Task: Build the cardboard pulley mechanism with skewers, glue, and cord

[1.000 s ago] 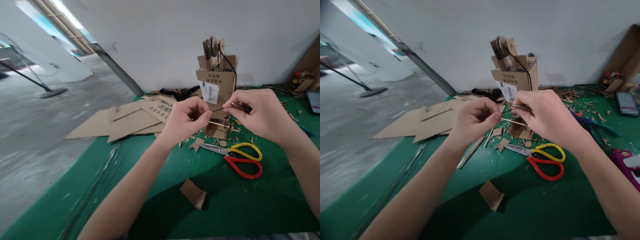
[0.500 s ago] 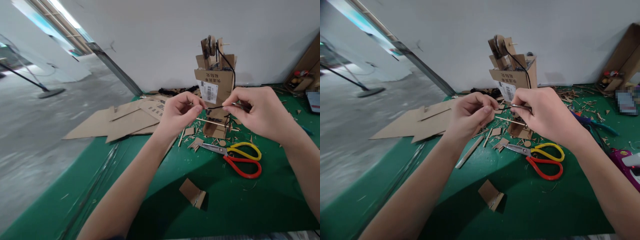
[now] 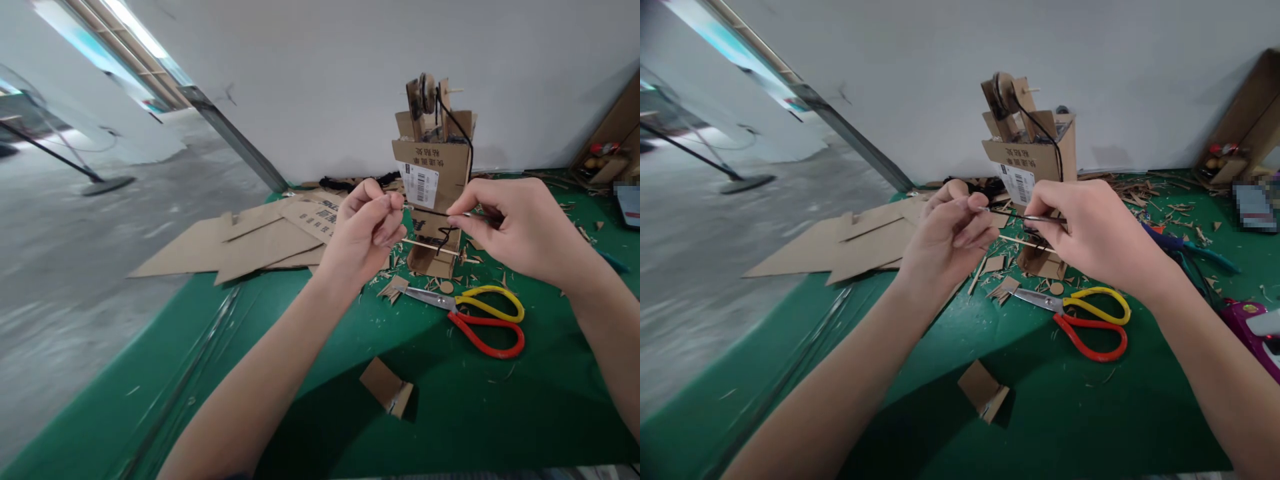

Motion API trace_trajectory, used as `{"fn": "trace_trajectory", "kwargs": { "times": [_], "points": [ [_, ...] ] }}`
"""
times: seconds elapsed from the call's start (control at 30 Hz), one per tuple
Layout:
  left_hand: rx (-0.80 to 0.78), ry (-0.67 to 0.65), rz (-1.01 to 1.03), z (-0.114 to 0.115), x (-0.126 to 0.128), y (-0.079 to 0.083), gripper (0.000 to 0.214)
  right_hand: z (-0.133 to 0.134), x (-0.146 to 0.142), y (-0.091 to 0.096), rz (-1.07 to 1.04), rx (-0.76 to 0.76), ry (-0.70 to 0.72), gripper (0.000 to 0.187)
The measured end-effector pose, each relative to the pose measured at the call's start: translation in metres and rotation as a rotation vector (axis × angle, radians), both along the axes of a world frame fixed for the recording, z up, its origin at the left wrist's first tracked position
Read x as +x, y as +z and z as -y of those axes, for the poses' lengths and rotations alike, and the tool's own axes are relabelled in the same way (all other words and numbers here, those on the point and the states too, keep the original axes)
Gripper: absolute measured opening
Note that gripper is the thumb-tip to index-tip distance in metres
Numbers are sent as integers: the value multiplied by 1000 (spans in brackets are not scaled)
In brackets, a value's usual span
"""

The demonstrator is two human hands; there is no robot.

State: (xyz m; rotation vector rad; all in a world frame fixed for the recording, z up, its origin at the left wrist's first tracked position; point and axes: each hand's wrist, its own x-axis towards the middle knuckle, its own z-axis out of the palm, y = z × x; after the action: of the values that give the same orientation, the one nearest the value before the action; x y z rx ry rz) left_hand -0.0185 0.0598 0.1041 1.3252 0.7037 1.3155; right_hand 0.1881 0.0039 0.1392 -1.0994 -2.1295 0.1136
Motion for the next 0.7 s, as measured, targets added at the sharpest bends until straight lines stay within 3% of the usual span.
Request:
{"fn": "trace_trajectory", "kwargs": {
  "times": [0.2, 0.33, 0.4, 0.5, 0.6, 0.7],
  "points": [
    [33, -97, 20, 1, -4, -2, 23, 0, 1, 0, -10, 10, -10, 10],
    [132, -243, -76, 6, -3, -5, 23, 0, 1, 0, -5, 1, -3, 9],
    [174, -293, -136, 9, -3, -5, 38, 0, 0, 0, -6, 5, -2, 9],
    [244, -245, -280, 17, 0, -2, 47, 0, 0, -1, -6, 9, -2, 8],
    [309, -138, -440, 23, 4, 1, 23, 0, 0, -1, -2, 2, -6, 9],
    [350, -100, -482, 23, 6, 2, 19, -1, 2, 0, 13, 15, -12, 9]
  ]
}}
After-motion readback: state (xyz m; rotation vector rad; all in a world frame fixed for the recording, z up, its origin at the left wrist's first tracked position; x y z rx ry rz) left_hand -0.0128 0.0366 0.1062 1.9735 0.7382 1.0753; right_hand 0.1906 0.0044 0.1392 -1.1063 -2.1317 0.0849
